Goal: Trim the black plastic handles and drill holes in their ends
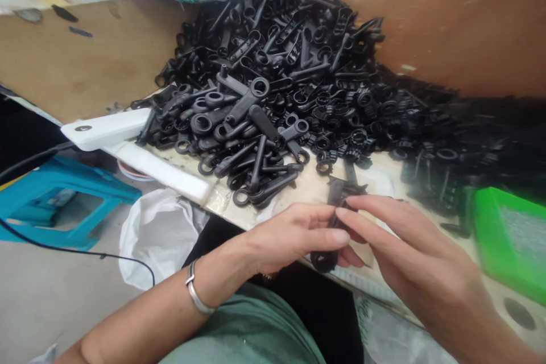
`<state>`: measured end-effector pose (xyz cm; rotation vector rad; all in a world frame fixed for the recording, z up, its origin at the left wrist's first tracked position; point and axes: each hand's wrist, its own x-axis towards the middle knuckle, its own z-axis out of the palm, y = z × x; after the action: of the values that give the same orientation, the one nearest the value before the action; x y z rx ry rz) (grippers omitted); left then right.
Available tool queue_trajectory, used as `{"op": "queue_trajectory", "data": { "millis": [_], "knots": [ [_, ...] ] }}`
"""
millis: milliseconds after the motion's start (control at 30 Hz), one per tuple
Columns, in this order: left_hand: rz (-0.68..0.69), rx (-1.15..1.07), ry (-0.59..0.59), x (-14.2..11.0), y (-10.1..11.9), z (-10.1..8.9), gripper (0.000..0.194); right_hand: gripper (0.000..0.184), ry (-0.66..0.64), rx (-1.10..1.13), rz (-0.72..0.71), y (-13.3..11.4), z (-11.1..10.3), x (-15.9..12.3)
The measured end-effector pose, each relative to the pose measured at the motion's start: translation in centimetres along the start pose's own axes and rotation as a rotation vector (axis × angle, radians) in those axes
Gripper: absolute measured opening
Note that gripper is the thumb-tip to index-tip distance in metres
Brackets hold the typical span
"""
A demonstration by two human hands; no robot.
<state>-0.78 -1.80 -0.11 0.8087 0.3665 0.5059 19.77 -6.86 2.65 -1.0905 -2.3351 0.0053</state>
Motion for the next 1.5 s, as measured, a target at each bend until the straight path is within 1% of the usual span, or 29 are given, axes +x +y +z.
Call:
{"op": "queue_trajectory", "data": {
  "millis": [67, 133, 200, 267, 367, 433, 500, 567, 600, 667, 733, 833, 900, 967, 1033, 1133, 1300, 1367, 1433, 1500],
  "knots": [
    [-0.002, 0.026, 0.031, -0.1, 0.0, 0.0, 0.038, 0.045, 0.025, 0.046, 0.071, 0.0, 0.1, 0.2],
    [-0.012, 0.045, 0.053, -0.2, 0.1, 0.1, 0.040, 0.036, 0.061, 0.105, 0.257, 0.0, 0.3, 0.3],
    [-0.004, 0.056, 0.046, -0.1, 0.2, 0.3, 0.040, 0.032, 0.097, 0.195, 0.471, 0.0, 0.6, 0.3],
    [0.010, 0.046, 0.023, 0.0, 0.3, 0.6, 0.039, 0.032, 0.121, 0.309, 0.614, -0.1, 1.0, 0.3],
    [0.015, 0.011, -0.012, 0.2, 0.4, 0.9, 0.038, 0.031, 0.133, 0.467, 0.711, -0.2, 1.6, 0.8],
    [-0.019, -0.021, -0.028, 0.2, 0.3, 0.8, 0.040, 0.029, 0.136, 0.498, 0.736, -0.4, 1.8, 1.1],
    [-0.068, -0.044, -0.013, 0.1, 0.1, 0.6, 0.042, 0.030, 0.156, 0.433, 0.735, -0.7, 2.0, 1.2],
    [-0.097, -0.077, 0.033, 0.1, 0.0, 0.3, 0.041, 0.032, 0.184, 0.283, 0.689, -1.0, 2.2, 1.1],
    [-0.097, -0.101, 0.056, 0.1, -0.1, 0.2, 0.040, 0.032, 0.189, 0.208, 0.638, -1.1, 2.2, 0.9],
    [-0.078, -0.161, 0.083, 0.2, -0.3, 0.1, 0.039, 0.034, 0.149, 0.109, 0.512, -1.3, 2.2, 0.4],
    [-0.068, -0.196, 0.083, 0.3, -0.4, 0.0, 0.038, 0.039, 0.069, 0.089, 0.417, -1.2, 2.2, 0.0],
    [-0.059, -0.181, 0.080, 0.6, -0.5, 0.0, 0.036, 0.053, -0.014, 0.077, 0.341, -0.8, 2.2, -0.2],
    [-0.046, -0.168, 0.090, 0.7, -0.5, -0.1, 0.034, 0.057, -0.026, 0.053, 0.291, -0.7, 2.2, -0.1],
    [-0.045, -0.163, 0.101, 0.7, -0.5, -0.2, 0.034, 0.055, -0.019, 0.025, 0.248, -0.8, 2.3, 0.3],
    [-0.053, -0.163, 0.101, 0.7, -0.5, -0.3, 0.034, 0.051, -0.001, 0.002, 0.216, -1.1, 2.2, 0.6],
    [-0.044, -0.182, 0.083, 0.7, -0.5, -0.7, 0.036, 0.050, 0.013, -0.036, 0.170, -1.3, 1.9, 0.8],
    [-0.034, -0.177, 0.059, 0.6, -0.5, -0.9, 0.043, 0.050, -0.040, -0.065, 0.133, -1.0, 1.4, 1.0],
    [-0.016, -0.128, 0.052, 0.6, -0.4, -0.7, 0.041, 0.048, -0.038, -0.072, 0.133, -1.1, 1.7, 1.1],
    [0.032, -0.047, 0.053, 0.6, -0.4, -0.4, 0.034, 0.046, -0.005, -0.080, 0.138, -1.4, 2.1, 1.1],
    [0.076, 0.059, 0.091, 0.6, -0.5, -0.1, 0.028, 0.045, 0.034, -0.065, 0.171, -1.6, 2.4, 1.1]
  ]
}}
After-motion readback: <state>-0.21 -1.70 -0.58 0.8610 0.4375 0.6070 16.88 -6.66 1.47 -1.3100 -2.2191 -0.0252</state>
